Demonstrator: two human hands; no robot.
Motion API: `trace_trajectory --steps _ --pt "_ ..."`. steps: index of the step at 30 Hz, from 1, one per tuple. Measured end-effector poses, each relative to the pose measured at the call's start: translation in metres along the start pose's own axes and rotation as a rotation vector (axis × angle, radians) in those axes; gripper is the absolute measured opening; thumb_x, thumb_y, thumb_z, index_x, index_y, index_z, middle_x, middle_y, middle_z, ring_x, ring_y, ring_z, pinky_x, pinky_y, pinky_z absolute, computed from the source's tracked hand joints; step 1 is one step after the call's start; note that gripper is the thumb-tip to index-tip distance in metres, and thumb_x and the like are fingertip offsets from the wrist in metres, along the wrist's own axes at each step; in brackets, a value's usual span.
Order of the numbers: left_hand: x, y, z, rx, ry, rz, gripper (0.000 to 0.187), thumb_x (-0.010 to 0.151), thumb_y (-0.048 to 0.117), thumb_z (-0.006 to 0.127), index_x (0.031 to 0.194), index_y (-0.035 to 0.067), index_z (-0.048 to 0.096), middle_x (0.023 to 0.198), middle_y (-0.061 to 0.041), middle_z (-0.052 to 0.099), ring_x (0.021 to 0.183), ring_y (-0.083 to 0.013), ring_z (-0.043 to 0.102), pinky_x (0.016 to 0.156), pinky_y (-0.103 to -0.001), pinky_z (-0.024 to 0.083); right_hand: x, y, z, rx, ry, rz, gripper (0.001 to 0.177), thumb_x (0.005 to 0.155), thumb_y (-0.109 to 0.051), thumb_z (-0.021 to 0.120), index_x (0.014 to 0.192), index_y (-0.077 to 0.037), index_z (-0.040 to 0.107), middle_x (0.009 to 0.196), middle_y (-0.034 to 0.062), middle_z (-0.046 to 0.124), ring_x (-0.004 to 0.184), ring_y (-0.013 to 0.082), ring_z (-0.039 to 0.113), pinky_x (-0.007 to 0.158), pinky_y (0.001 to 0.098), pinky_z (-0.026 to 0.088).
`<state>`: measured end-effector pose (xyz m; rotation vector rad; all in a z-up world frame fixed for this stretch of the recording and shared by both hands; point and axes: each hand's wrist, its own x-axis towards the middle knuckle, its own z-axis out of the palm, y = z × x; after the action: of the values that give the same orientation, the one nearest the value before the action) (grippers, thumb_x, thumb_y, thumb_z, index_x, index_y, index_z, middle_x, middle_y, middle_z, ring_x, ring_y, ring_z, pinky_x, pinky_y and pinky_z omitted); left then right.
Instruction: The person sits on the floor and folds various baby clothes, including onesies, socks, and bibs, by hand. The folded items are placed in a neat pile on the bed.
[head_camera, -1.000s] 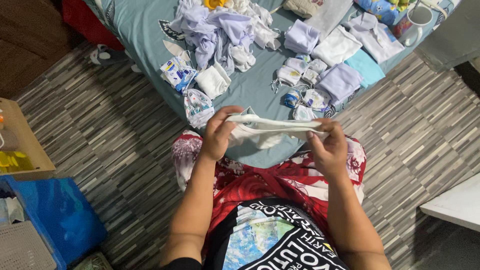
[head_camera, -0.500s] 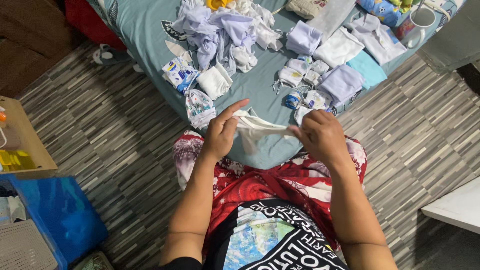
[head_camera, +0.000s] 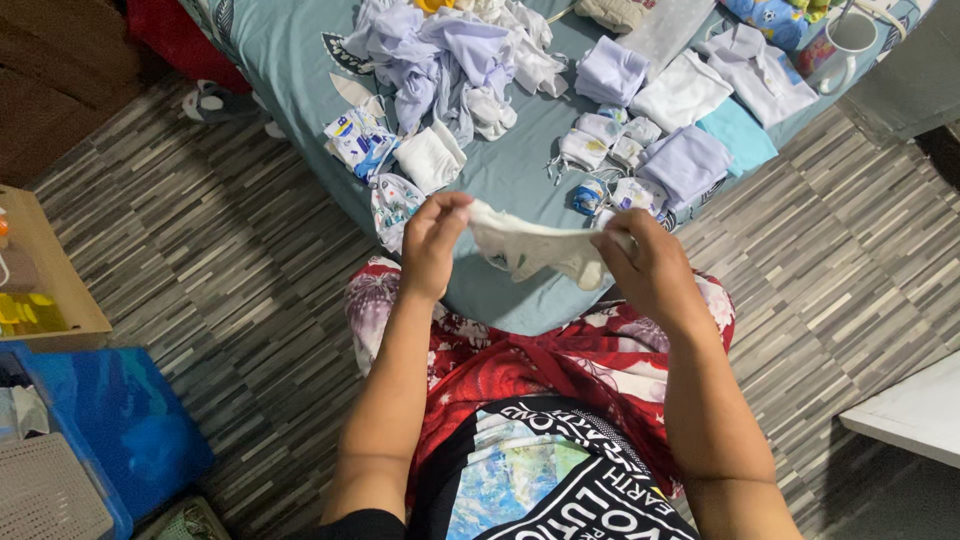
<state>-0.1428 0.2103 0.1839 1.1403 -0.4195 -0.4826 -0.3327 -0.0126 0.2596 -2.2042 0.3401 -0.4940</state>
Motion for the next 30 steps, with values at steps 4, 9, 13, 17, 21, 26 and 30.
trace_trajectory --steps 4,9,13,17,21,26,30 --pt "0.024 0.003 0.011 0.003 0.021 0.052 0.018 0.104 0.009 0.061 0.12 0.0 0.063 0.107 0.0 0.065 0.099 -0.0072 0.059 0.091 -0.023 0.047 0.028 -0.01 0.004 -0.148 0.063 -0.138 0.026 0.096 0.001 0.069 0.121 -0.001 0.064 0.109 0.0199 0.064 0.097 0.0376 0.066 0.081 0.043 0.053" --pt "0.026 0.02 0.02 0.011 0.023 0.175 0.021 0.106 0.009 0.061 0.126 0.003 0.059 0.108 0.0 0.064 0.098 -0.0079 0.058 0.089 -0.024 0.047 0.029 -0.02 0.01 -0.192 0.287 -0.249 0.026 0.093 0.009 0.067 0.117 -0.002 0.066 0.113 0.0174 0.061 0.104 0.0363 0.063 0.089 0.0433 0.052" --pt "-0.003 0.019 0.011 0.322 0.02 0.346 0.025 0.101 0.006 0.058 0.126 0.003 0.057 0.121 -0.006 0.063 0.115 -0.0154 0.061 0.105 -0.031 0.05 0.007 -0.009 0.022 -0.267 0.317 -0.34 0.029 0.081 0.01 0.07 0.107 -0.004 0.066 0.109 0.0158 0.061 0.101 0.0362 0.059 0.087 0.0448 0.048" --pt "-0.041 -0.009 -0.016 0.549 -0.191 0.127 0.038 0.093 0.005 0.054 0.13 0.003 0.06 0.125 -0.011 0.067 0.119 -0.0224 0.064 0.107 -0.035 0.049 -0.03 0.016 0.058 -0.294 0.17 -0.349 0.026 0.077 0.006 0.067 0.1 -0.005 0.066 0.105 0.0135 0.061 0.099 0.0359 0.058 0.085 0.0462 0.045" --pt "-0.075 -0.044 -0.046 1.036 -0.374 -0.501 0.049 0.088 0.012 0.062 0.137 0.013 0.063 0.116 -0.015 0.064 0.11 -0.0272 0.061 0.096 -0.035 0.047 -0.073 0.044 0.094 -0.356 -0.223 -0.248 0.033 0.076 -0.006 0.066 0.109 -0.008 0.072 0.102 0.0123 0.064 0.097 0.0364 0.058 0.084 0.0475 0.044" --pt "-0.084 -0.073 -0.067 1.027 -0.299 -0.464 0.041 0.091 0.017 0.063 0.13 0.008 0.066 0.113 -0.021 0.07 0.103 -0.0344 0.068 0.091 -0.04 0.052 -0.089 0.077 0.11 -0.295 -0.318 -0.109 0.024 0.089 -0.022 0.07 0.108 -0.007 0.07 0.11 0.0136 0.066 0.104 0.036 0.06 0.088 0.0466 0.046" --pt "-0.046 -0.099 -0.06 0.913 -0.116 -0.298 0.032 0.095 0.016 0.059 0.123 0.004 0.067 0.112 -0.02 0.074 0.102 -0.0337 0.073 0.089 -0.04 0.055 -0.068 0.098 0.119 -0.252 -0.197 -0.113 0.027 0.089 -0.018 0.069 0.113 -0.005 0.07 0.112 0.0167 0.065 0.107 0.0381 0.06 0.093 0.0466 0.048"
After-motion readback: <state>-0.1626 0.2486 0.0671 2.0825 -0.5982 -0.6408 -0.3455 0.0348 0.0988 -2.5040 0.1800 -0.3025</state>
